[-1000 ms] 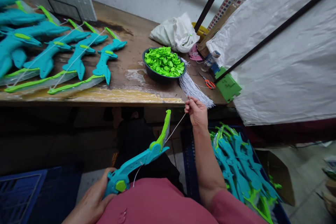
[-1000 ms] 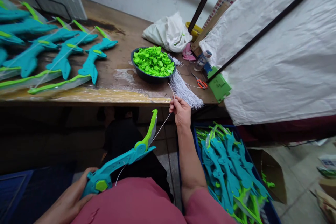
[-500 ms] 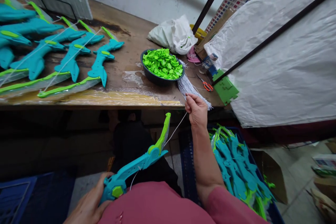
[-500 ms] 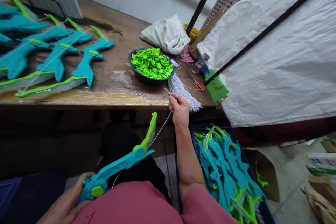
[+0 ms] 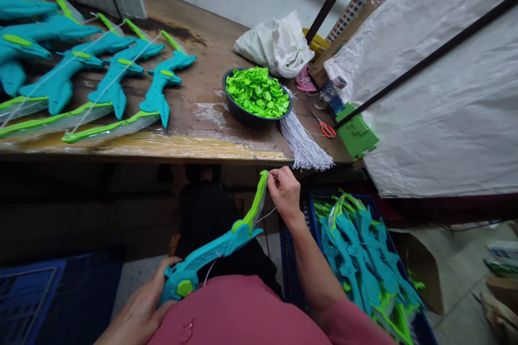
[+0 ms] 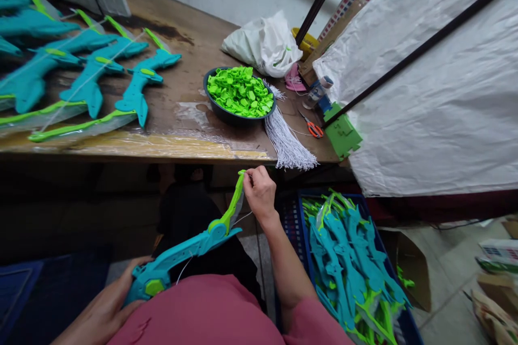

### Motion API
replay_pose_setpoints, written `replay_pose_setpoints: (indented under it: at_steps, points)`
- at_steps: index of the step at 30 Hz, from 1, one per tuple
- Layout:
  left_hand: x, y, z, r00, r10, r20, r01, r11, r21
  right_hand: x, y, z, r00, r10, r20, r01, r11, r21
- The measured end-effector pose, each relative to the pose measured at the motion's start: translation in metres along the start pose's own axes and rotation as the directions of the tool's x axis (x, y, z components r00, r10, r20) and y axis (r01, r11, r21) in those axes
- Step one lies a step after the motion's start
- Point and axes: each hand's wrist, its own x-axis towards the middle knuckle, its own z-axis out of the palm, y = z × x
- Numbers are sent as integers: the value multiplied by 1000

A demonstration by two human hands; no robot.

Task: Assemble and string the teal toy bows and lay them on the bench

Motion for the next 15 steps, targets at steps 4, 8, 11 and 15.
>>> replay_pose_setpoints:
  at_steps: [4, 8, 11, 15]
  points:
    - [0, -2, 1, 1000, -1, -17, 1, 1000, 9, -2, 3, 2, 1000, -13, -10, 12, 997, -74]
    - [0, -4, 3, 999, 8, -43, -8, 1000, -5, -1, 5, 4, 1000, -30, -8, 29, 994, -107]
    - [0, -3, 3, 999, 6, -48, -7, 1000, -13, 0, 6, 6, 999, -43, -7, 42, 992, -123]
    - [-1, 2, 1, 1000, -12, -19, 12, 1000, -3, 0, 5, 9, 998, -63, 0, 62, 987, -147]
